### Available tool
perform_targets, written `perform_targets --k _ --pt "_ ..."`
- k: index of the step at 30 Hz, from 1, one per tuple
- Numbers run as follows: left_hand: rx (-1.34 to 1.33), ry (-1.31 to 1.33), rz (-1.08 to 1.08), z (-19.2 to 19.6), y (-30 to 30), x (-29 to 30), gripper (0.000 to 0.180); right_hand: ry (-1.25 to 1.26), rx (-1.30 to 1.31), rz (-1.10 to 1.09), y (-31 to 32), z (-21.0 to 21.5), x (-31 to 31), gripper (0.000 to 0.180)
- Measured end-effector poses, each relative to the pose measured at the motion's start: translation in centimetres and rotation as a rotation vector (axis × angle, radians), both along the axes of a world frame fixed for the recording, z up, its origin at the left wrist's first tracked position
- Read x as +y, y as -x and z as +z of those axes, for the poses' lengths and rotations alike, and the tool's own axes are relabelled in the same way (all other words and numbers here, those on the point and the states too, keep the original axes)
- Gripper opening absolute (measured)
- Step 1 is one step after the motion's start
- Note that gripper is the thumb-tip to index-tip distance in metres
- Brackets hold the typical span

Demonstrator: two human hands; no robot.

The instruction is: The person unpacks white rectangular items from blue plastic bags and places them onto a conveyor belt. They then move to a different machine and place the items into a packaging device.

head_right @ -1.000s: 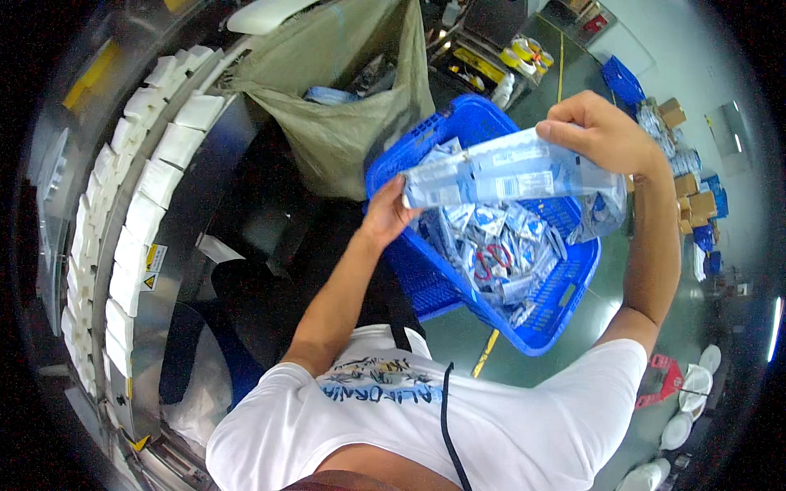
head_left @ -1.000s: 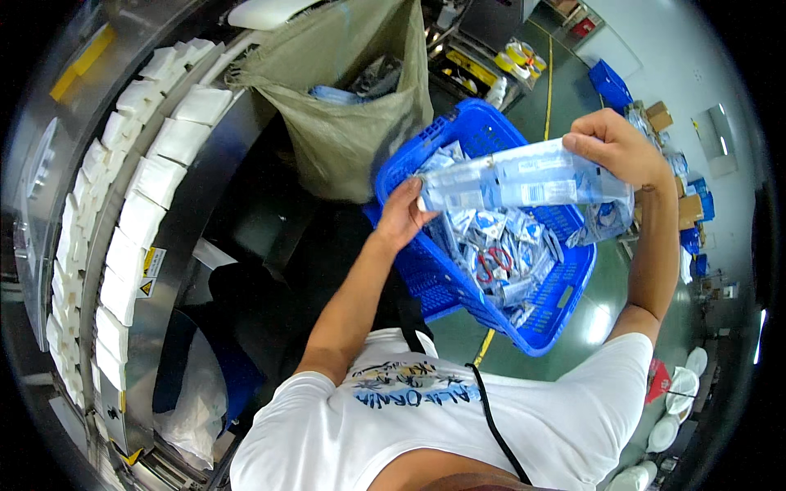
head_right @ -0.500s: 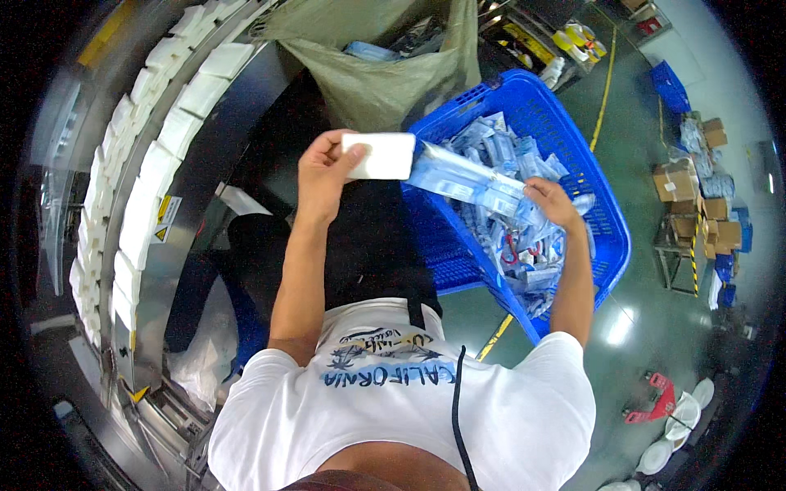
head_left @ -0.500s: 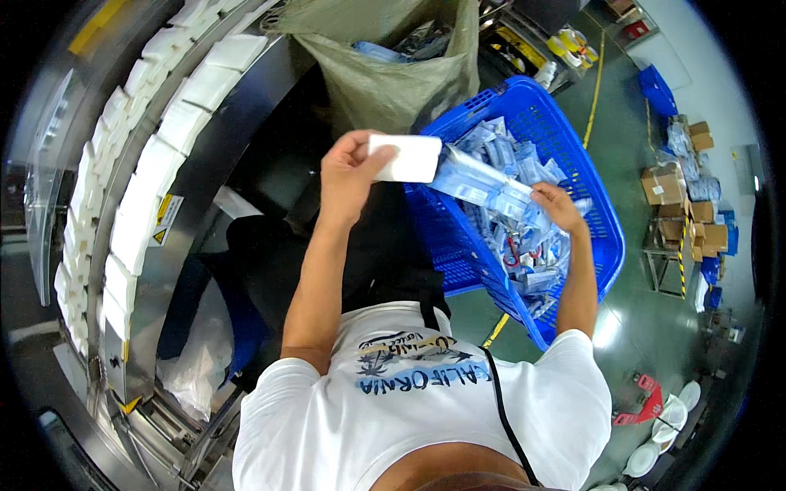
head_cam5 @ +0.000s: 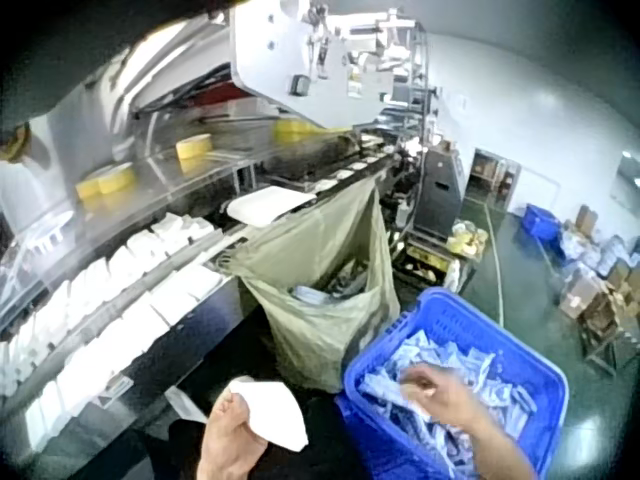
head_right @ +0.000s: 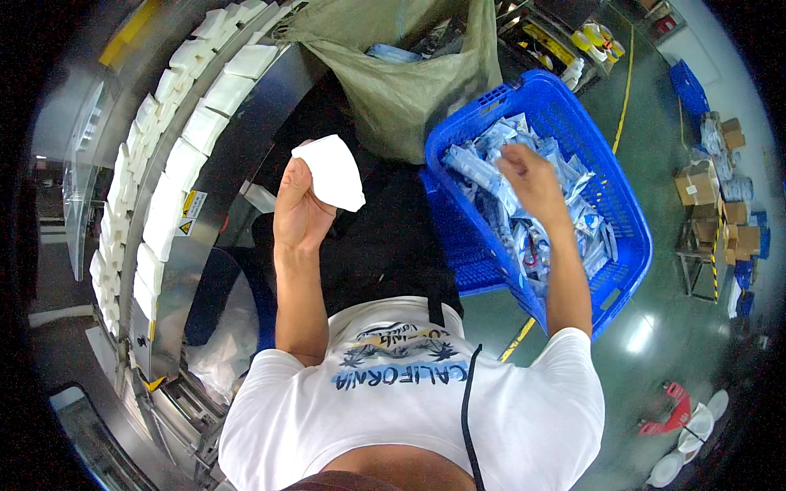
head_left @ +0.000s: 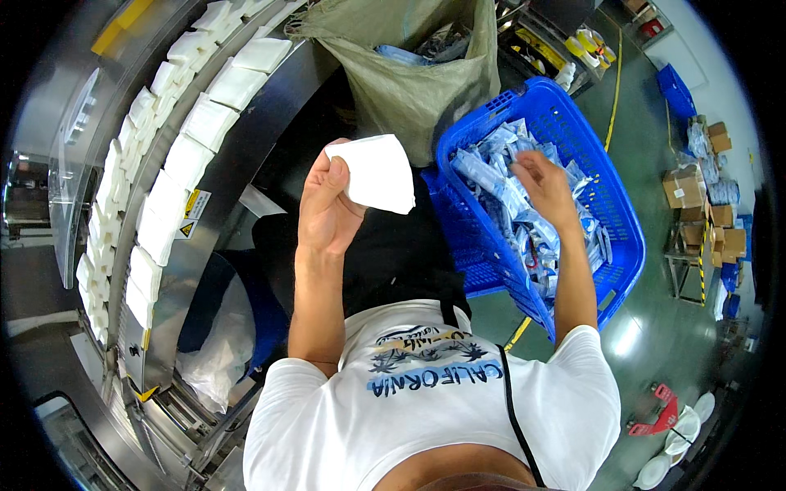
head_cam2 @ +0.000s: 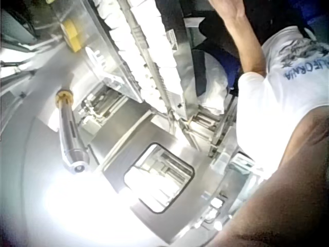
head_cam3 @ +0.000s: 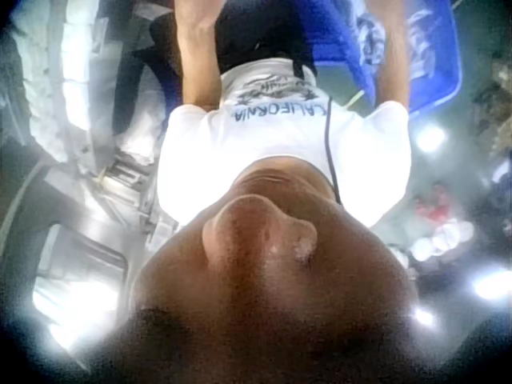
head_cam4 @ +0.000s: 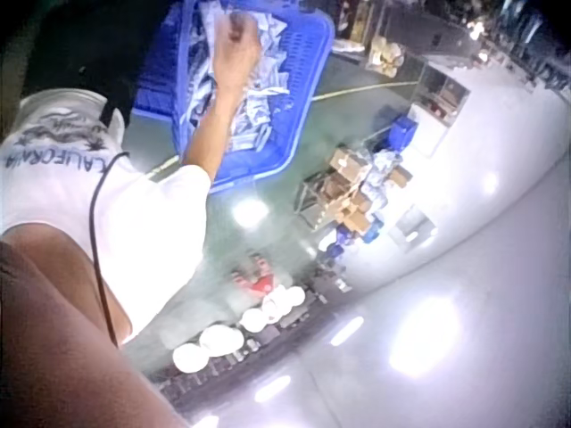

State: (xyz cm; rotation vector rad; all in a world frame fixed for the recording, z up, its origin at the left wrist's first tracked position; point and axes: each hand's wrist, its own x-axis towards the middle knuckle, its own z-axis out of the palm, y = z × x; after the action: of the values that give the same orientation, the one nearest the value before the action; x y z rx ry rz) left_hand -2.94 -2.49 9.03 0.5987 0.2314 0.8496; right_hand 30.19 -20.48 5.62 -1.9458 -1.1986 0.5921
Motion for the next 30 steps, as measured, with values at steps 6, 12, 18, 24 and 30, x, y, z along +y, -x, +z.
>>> perform_targets --k 6,12,18,24,30 --pt "0.063 -0.199 0.194 0.5 1.1 -0.5 0.031 -0.412 0.356 0.413 14.9 10.1 6.0 0.077" --pt "0.298 -0.644 0.527 1.1 4.9 -0.7 0.071 -0.897 -0.444 0.502 17.4 9.6 10.7 0.037" --pt "0.041 -0.259 0.022 -0.1 9.7 -2.3 0.067 -1.115 -0.801 0.743 18.1 10.1 11.7 0.032" --pt "0.231 -0.200 0.148 1.6 10.6 -2.3 0.036 -0.979 -0.653 0.596 19.1 8.9 12.8 0.043" --pt "0.371 -0.334 0.299 0.7 12.6 -2.2 0.033 -0.163 1.249 0.525 20.9 6.6 12.0 0.056"
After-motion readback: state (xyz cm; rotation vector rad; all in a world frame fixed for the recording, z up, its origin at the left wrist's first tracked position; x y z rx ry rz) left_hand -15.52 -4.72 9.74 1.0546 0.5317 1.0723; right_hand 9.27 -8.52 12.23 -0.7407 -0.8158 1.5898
